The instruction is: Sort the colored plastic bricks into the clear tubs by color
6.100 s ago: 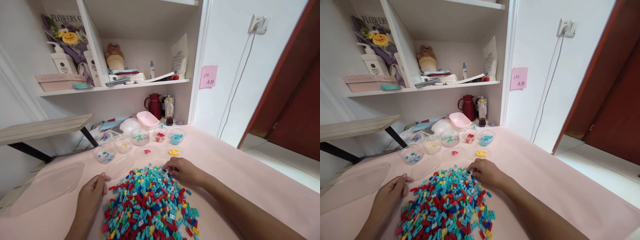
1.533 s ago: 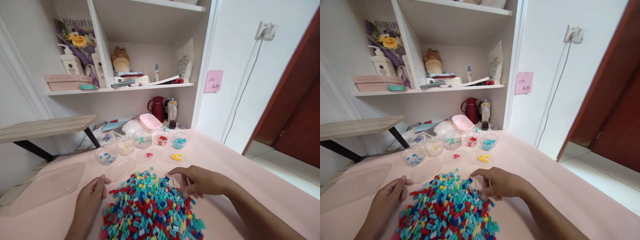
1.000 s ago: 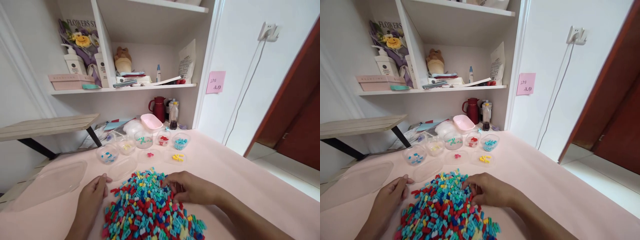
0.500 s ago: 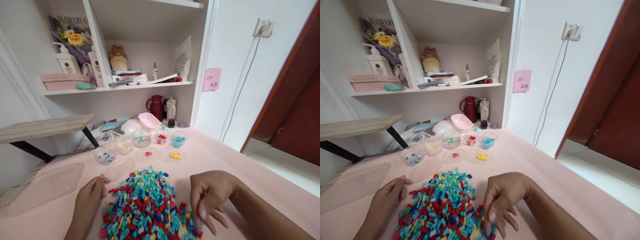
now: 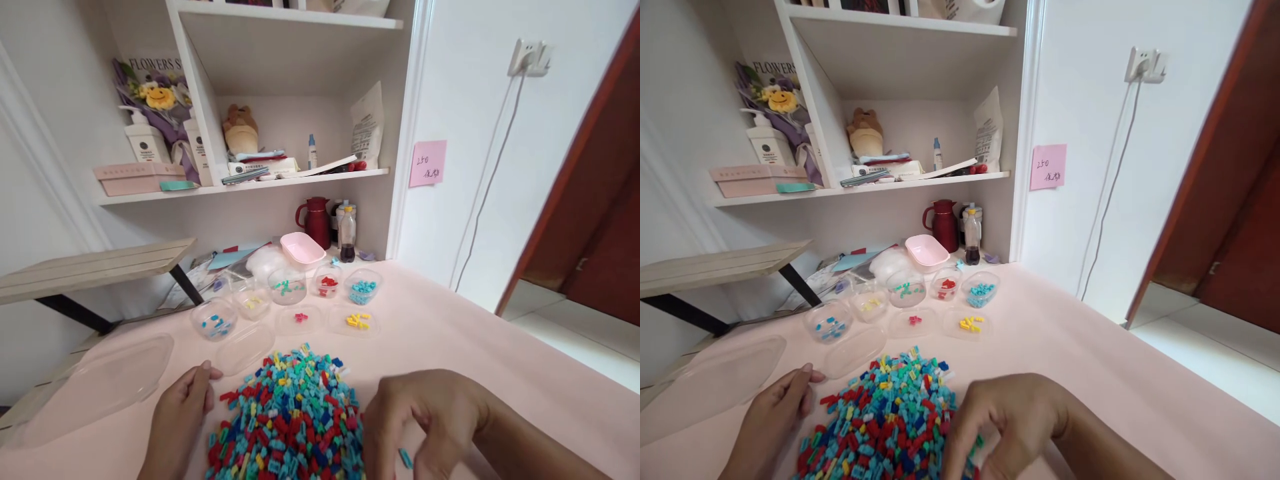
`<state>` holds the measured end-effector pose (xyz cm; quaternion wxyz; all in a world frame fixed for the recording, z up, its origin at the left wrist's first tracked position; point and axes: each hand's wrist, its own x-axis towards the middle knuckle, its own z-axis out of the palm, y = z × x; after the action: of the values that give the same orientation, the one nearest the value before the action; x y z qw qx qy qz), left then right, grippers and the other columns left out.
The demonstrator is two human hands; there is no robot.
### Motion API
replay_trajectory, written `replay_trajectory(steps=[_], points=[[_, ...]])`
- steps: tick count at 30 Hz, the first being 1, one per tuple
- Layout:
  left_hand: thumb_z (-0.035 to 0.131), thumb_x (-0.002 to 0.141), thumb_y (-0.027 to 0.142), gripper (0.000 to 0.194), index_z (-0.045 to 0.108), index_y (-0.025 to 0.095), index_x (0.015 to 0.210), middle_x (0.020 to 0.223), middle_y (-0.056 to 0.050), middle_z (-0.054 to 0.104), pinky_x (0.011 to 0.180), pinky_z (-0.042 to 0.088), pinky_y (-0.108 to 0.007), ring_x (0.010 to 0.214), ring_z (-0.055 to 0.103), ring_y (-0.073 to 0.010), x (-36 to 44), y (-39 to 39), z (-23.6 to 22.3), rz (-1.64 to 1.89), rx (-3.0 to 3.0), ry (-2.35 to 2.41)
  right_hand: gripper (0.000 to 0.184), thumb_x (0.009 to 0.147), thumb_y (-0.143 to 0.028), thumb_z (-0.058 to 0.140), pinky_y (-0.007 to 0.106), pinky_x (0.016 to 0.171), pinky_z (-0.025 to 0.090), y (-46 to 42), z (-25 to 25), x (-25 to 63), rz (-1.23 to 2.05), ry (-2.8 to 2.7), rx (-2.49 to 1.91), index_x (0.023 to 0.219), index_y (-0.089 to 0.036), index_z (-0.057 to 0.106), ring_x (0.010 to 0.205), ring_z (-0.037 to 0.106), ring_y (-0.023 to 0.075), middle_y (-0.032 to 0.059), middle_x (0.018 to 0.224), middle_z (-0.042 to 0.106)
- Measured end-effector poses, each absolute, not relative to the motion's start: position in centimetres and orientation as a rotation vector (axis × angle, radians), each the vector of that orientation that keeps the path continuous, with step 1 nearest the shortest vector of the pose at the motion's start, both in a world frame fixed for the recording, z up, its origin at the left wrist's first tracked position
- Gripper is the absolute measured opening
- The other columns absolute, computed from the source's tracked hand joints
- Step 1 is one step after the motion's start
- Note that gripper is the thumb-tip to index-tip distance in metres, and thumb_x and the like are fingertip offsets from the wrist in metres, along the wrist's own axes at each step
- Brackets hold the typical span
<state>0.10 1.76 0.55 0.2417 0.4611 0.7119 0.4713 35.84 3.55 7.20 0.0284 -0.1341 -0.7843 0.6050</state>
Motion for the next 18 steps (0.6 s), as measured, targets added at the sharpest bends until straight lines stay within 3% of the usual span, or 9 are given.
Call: replay_trajectory(steps=[2, 4, 6, 8, 11, 14, 16, 18], points=[[0.048, 0.075, 0.066, 0.048, 0.063, 0.021, 0.077, 0.048, 0.007, 0.046, 0.051, 0.031, -0.025, 0.045, 0.037, -0.0134, 0.2, 1.7, 0.7, 1.286, 1.260, 1.956, 0.042, 0.078, -0.047, 0.066, 0.028, 0.079, 0.051, 3.9, 7.0, 35.9, 1.812, -2.174, -0.458, 0.100, -0.012, 0.073, 0.088, 0.068, 0.0216, 0.0120, 0.097, 0.071], [0.047, 0.075, 0.068, 0.050, 0.063, 0.020, 0.076, 0.048, 0.006, 0.046, 0.051, 0.031, -0.026, 0.046, 0.038, -0.0137, 0.3, 1.7, 1.0, 1.291, 1.261, 1.957, 0.037, 0.083, -0.045, 0.061, 0.024, 0.063, 0.051, 4.5, 6.4, 35.8, 1.695, -1.891, -0.595, 0.096, -0.012, 0.072, 0.066, 0.066, 0.0149, 0.0083, 0.081, 0.070], [0.047, 0.074, 0.069, 0.051, 0.063, 0.020, 0.078, 0.047, 0.007, 0.045, 0.051, 0.031, -0.025, 0.046, 0.037, -0.0138, 0.3, 1.6, 1.1, 1.291, 1.251, 1.955, 0.032, 0.086, -0.043, 0.058, 0.019, 0.048, 0.043, 5.2, 5.6, 35.6, 1.531, -1.731, -0.778, 0.094, -0.014, 0.070, 0.049, 0.055, 0.0088, 0.0021, 0.067, 0.064], [0.049, 0.072, 0.070, 0.052, 0.063, 0.021, 0.081, 0.047, 0.007, 0.044, 0.050, 0.030, -0.025, 0.046, 0.037, -0.0137, 0.3, 1.6, 1.1, 1.284, 1.244, 1.952, 0.029, 0.089, -0.039, 0.053, 0.019, 0.045, 0.038, 5.8, 4.9, 35.3, 1.351, -1.752, -0.970, 0.095, -0.015, 0.068, 0.045, 0.050, 0.0077, -0.0002, 0.064, 0.060], [0.048, 0.072, 0.070, 0.053, 0.064, 0.021, 0.082, 0.047, 0.007, 0.044, 0.051, 0.029, -0.025, 0.046, 0.037, -0.0140, 0.2, 1.6, 1.0, 1.273, 1.252, 1.973, 0.029, 0.091, -0.033, 0.045, 0.025, 0.054, 0.044, 6.2, 4.1, 35.0, 1.003, -1.965, -1.241, 0.101, -0.019, 0.067, 0.051, 0.055, 0.0115, 0.0026, 0.074, 0.064], [0.047, 0.073, 0.069, 0.052, 0.064, 0.021, 0.082, 0.048, 0.006, 0.046, 0.052, 0.031, -0.026, 0.047, 0.039, -0.0146, 0.4, 1.6, 1.1, 1.266, 1.267, 1.997, 0.033, 0.089, -0.026, 0.044, 0.032, 0.074, 0.046, 6.1, 3.5, 34.4, 0.631, -2.204, -1.361, 0.116, -0.026, 0.063, 0.080, 0.063, 0.0196, 0.0067, 0.099, 0.067], [0.046, 0.073, 0.069, 0.052, 0.064, 0.021, 0.082, 0.048, 0.006, 0.047, 0.051, 0.031, -0.026, 0.047, 0.039, -0.0149, 0.5, 1.6, 1.3, 1.255, 1.262, 2.003, 0.040, 0.087, -0.024, 0.045, 0.033, 0.080, 0.044, 5.9, 3.0, 34.0, 0.529, -2.310, -1.368, 0.124, -0.029, 0.058, 0.092, 0.062, 0.0223, 0.0075, 0.108, 0.065], [0.045, 0.072, 0.069, 0.052, 0.064, 0.021, 0.082, 0.047, 0.006, 0.047, 0.050, 0.031, -0.026, 0.046, 0.039, -0.0149, 0.5, 1.6, 1.4, 1.241, 1.249, 2.007, 0.043, 0.087, -0.024, 0.044, 0.032, 0.079, 0.043, 5.8, 2.6, 33.5, 0.507, -2.371, -1.392, 0.129, -0.030, 0.054, 0.090, 0.062, 0.0222, 0.0074, 0.106, 0.064]])
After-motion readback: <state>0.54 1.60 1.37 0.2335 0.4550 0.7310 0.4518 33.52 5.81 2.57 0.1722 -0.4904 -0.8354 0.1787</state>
